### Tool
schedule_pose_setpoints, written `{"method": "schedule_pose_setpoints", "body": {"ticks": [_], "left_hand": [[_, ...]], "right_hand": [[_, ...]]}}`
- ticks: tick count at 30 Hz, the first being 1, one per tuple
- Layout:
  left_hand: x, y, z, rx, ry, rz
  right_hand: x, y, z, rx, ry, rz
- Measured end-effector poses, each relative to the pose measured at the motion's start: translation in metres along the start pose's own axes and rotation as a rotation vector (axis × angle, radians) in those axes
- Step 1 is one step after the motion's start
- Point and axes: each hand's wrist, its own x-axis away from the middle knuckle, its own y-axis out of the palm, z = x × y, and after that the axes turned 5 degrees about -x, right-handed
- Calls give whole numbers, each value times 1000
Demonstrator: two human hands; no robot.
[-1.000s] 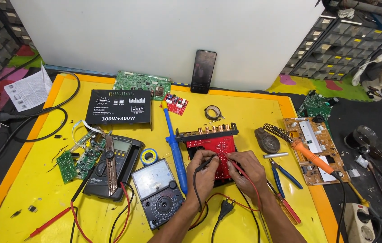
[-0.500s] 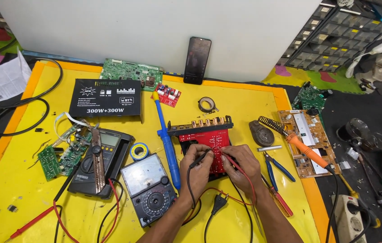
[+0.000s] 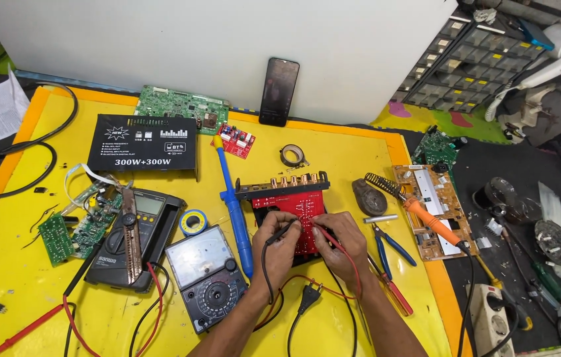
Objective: The person uses a multimeter to test a red circuit board, touching the probes to various points on the board's surface. The person holds the board steady with one hand while manipulating the multimeter probes with the other.
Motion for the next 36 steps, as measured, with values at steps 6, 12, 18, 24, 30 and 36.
{"method": "schedule_pose_setpoints", "body": {"ticks": [6, 12, 18, 24, 30, 36], "left_hand": [[3, 0, 4, -26, 5, 2], [2, -1, 2, -27, -3, 2], [2, 0, 2, -18, 3, 5], [-1, 2, -13, -35, 13, -27], [0, 1, -11, -40, 32, -32], [4, 1, 4, -9, 63, 11]], "right_hand": [[0, -1, 0, -18, 15, 6], [1, 0, 2, -18, 67, 1], [1, 0, 2, -18, 69, 10], [1, -5, 0, 72, -7, -83], [4, -3, 2, 66, 36, -62], [-1, -1, 1, -68, 117, 47]]}}
